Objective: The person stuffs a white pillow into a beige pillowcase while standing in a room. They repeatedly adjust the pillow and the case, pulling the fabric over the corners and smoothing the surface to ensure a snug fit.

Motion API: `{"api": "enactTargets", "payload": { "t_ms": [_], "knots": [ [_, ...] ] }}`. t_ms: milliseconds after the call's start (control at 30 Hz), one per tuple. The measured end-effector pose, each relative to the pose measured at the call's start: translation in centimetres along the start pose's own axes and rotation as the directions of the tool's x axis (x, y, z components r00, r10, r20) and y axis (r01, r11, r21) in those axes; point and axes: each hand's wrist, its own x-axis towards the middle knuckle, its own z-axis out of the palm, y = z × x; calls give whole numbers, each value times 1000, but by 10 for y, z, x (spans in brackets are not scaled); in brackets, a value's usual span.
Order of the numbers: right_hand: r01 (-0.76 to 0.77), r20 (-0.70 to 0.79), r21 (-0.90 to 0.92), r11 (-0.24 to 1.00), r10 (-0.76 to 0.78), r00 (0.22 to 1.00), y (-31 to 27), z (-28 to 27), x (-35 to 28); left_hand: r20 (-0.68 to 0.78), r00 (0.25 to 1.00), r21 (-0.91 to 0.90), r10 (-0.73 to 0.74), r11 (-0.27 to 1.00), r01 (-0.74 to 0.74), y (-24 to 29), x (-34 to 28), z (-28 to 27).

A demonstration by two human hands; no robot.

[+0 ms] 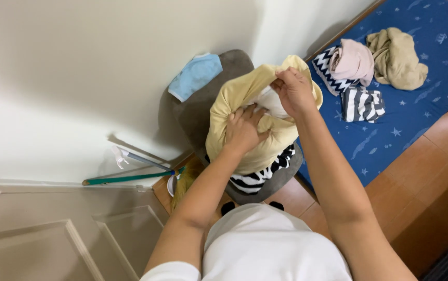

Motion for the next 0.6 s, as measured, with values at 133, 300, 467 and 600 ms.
{"api": "enactTargets", "payload": {
  "t_ms": [133, 300, 467, 600],
  "knots": [
    [210, 65, -45, 977, -207, 976, 22, -31, -4, 105, 994, -20, -34, 999, 36, -12, 11, -6],
    [347, 188, -794, 499, -342, 921, -15, -36, -37, -18, 1000, -293, 12, 956, -17, -34, 7, -40],
    [263, 103, -795, 547, -306, 946, -6, -41, -52, -460, 885, -274, -70, 960, -67, -40, 3, -40],
    [133, -7, -865, 484, -277, 961, 12, -47, -59, -470, 883, -47, -10, 999, -14, 3, 14, -88]
  ]
}}
